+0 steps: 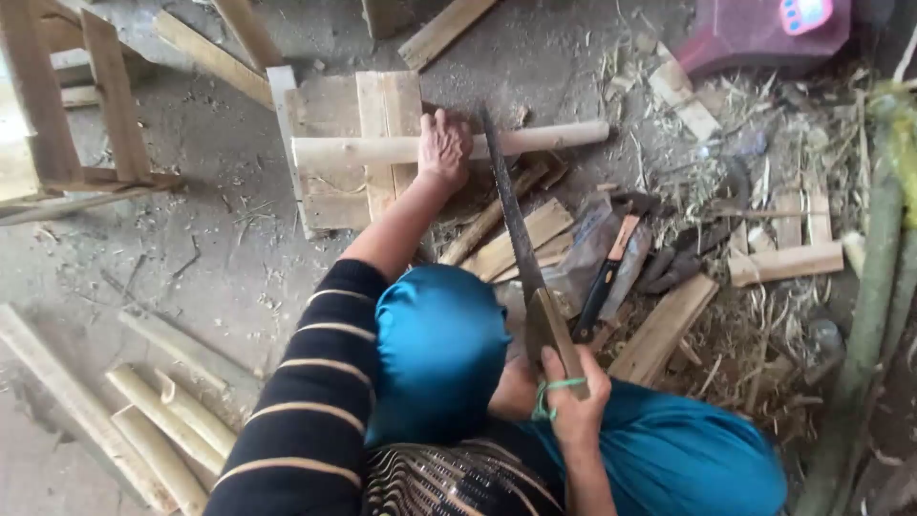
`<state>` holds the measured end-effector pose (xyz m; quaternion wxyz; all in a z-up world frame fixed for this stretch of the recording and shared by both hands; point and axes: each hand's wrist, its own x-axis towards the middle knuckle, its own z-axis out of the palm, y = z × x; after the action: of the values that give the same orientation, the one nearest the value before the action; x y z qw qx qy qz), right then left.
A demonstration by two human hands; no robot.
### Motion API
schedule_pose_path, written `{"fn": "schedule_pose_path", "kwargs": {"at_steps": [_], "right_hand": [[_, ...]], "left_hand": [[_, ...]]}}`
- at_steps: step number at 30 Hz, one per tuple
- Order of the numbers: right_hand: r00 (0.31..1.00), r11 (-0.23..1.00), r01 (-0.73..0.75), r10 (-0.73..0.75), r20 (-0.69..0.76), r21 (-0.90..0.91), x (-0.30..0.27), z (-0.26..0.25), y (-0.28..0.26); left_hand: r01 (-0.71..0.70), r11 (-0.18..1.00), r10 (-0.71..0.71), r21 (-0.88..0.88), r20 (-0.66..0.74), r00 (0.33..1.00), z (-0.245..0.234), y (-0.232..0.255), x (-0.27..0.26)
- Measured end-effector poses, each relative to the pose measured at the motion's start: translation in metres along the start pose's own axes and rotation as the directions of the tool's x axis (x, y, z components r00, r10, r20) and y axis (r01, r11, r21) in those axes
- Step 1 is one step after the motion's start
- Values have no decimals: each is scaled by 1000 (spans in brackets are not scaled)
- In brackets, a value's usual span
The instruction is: A person sitting on the floor uses a hand saw to cut through a cylindrical piece of wood.
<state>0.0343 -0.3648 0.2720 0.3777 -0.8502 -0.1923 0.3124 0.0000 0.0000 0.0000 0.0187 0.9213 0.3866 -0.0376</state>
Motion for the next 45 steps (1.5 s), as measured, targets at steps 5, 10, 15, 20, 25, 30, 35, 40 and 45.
{"fn": "schedule_pose_path", "kwargs": {"at_steps": [5,10,15,20,25,30,35,40,45], "right_hand": [[999,999,38,-38,21,9,-1,1,13],[1000,996,-14,11,28,93,12,5,15],[997,992,62,-57,-51,107,83,57,17],[993,993,113,-111,-46,32,117,107,15],[988,985,-113,97,-122,-132,71,101,32],[990,995,-41,28,-137,-88,98,106,64],[941,881,-325,338,-24,-345,86,95,25],[923,935,-352,354,153,-35,85,89,-14],[981,919,-43,114,-159,392,105,94,-1]], "left_hand": [[-33,999,21,21,440,898,-20,-19,17],[-80,987,35,143,290,956,-5,-20,10],[-75,988,0,132,493,870,44,-13,12],[-54,982,-8,179,331,944,-5,-19,23],[-51,979,-15,197,317,948,-22,-6,-9],[-3,984,-34,178,204,978,-2,-2,-2],[-17,990,-5,138,152,988,-17,-4,-9],[39,997,-14,-67,340,940,23,-11,13],[-124,979,66,164,320,945,-43,-4,-15]]}}
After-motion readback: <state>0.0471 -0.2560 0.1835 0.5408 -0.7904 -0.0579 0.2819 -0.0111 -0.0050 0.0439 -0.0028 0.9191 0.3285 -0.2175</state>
